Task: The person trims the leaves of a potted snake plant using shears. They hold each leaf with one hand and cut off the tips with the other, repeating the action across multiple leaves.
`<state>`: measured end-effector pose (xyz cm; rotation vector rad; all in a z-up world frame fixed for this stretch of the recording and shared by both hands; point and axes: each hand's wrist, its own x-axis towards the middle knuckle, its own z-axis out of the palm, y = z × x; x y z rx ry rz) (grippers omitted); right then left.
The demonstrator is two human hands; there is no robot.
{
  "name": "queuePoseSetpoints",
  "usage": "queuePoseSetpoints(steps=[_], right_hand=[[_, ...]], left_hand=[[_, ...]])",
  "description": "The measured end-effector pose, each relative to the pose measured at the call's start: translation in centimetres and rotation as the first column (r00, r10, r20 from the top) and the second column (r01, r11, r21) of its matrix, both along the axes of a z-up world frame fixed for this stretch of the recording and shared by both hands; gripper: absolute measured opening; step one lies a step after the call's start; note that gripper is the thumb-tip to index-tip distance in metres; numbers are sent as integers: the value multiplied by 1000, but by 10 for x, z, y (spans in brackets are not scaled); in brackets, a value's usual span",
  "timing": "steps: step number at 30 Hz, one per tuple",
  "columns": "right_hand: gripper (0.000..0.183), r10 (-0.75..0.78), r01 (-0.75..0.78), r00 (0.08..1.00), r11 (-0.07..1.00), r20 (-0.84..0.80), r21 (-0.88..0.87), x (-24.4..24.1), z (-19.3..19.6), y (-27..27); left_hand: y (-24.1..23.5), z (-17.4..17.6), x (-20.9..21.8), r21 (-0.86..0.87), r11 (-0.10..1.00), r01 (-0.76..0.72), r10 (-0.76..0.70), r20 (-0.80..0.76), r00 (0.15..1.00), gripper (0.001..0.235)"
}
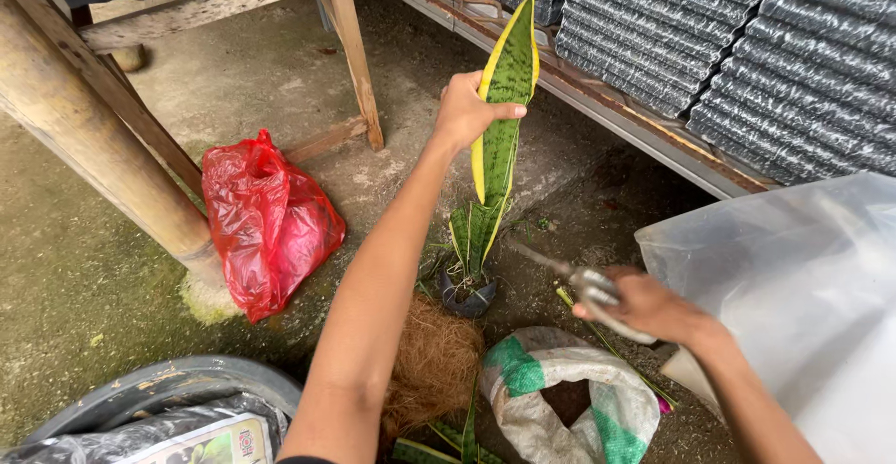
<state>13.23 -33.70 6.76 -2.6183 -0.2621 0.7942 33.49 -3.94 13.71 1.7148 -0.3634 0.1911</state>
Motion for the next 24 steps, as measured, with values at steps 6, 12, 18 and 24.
queuePoseSetpoints(steps=[6,12,18,24], right_hand=[[89,-171,198,882,980,440,-16,32,33,2],[108,-66,138,845,986,530,-98,61,45,23],[115,119,31,835,964,537,-262,84,58,30],[123,192,-42,863,949,467,-312,114,43,36]], left_hand=[[20,6,-13,-153,983,99,-106,-38,994,31],[26,4,-14,-114,992,53,-56,-28,998,34],[38,1,-4,-70,979,193,-191,31,981,36],[44,1,-2,-72,960,271,-273,-22,962,38]])
